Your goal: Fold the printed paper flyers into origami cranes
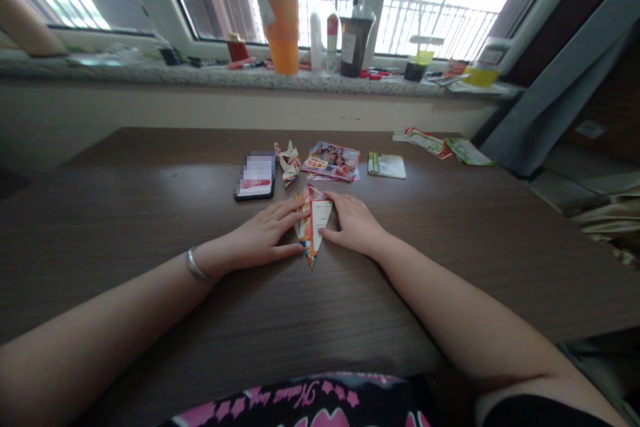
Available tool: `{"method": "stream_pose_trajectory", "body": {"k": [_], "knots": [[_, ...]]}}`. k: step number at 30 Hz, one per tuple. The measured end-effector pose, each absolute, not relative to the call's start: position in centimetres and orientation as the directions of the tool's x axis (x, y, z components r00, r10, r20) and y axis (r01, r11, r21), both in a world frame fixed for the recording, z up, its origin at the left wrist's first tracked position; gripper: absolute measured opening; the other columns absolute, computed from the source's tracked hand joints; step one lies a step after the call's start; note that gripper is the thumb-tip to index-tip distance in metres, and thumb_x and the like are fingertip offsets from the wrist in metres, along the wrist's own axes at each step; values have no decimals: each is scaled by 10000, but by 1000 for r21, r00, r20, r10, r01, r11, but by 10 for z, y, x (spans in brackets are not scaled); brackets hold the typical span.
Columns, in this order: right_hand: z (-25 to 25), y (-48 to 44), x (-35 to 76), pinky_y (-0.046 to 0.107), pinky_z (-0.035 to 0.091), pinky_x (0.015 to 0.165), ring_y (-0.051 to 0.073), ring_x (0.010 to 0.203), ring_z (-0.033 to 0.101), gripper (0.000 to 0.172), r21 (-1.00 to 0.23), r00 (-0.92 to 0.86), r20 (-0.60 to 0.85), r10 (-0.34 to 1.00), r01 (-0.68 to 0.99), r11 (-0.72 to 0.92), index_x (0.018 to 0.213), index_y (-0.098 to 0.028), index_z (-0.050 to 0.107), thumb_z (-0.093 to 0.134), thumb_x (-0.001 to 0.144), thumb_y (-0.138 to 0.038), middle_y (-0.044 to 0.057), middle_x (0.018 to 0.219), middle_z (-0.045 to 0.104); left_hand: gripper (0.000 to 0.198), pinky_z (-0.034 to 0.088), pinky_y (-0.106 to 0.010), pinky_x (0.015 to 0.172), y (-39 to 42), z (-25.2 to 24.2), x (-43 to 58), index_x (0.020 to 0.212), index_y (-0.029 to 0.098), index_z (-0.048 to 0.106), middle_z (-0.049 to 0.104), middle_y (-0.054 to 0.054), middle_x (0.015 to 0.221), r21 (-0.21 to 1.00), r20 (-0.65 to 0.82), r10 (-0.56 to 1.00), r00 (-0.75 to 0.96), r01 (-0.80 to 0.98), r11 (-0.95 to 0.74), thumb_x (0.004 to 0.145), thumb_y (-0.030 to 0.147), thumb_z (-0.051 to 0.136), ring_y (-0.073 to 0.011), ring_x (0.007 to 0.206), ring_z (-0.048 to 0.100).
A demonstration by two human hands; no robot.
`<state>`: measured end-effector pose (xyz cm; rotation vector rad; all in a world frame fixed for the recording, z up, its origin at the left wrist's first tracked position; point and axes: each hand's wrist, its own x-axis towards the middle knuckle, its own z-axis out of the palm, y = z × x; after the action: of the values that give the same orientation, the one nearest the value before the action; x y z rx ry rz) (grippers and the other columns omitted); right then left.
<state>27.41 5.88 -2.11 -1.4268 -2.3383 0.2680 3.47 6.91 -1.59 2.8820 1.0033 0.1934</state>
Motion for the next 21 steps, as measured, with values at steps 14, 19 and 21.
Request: {"method": "stream_pose_trajectory", "body": {"k": [14,19,21], "knots": [[-25,67,279,453,403,1033,267,1184,532,584,-516,-338,317,886,723,460,1287,-154,502,689,752,-295,143,1284,576,758,264,-403,1145,72,-12,34,1440,179,327,362,-121,1502,302,162,682,713,622,-722,826,528,604,-266,1374,338],[-18,70,284,404,432,991,202,1084,579,401,-742,-277,276,920,547,387,1255,-195,538,540,887,-354,91,1175,628,846,307,-420,1119,73,-7,34,1455,196,300,395,-139,1446,381,163,708,687,618,-688,773,532,672,-280,1318,386],[-13,72,286,398,428,978,196,1056,582,322,-765,-287,271,919,516,387,1136,-194,613,434,941,-376,79,1113,651,873,336,-417,1101,75,-4,34,1461,218,286,427,-128,1387,426,194,701,686,585,-690,753,517,701,-273,1274,421]]}}
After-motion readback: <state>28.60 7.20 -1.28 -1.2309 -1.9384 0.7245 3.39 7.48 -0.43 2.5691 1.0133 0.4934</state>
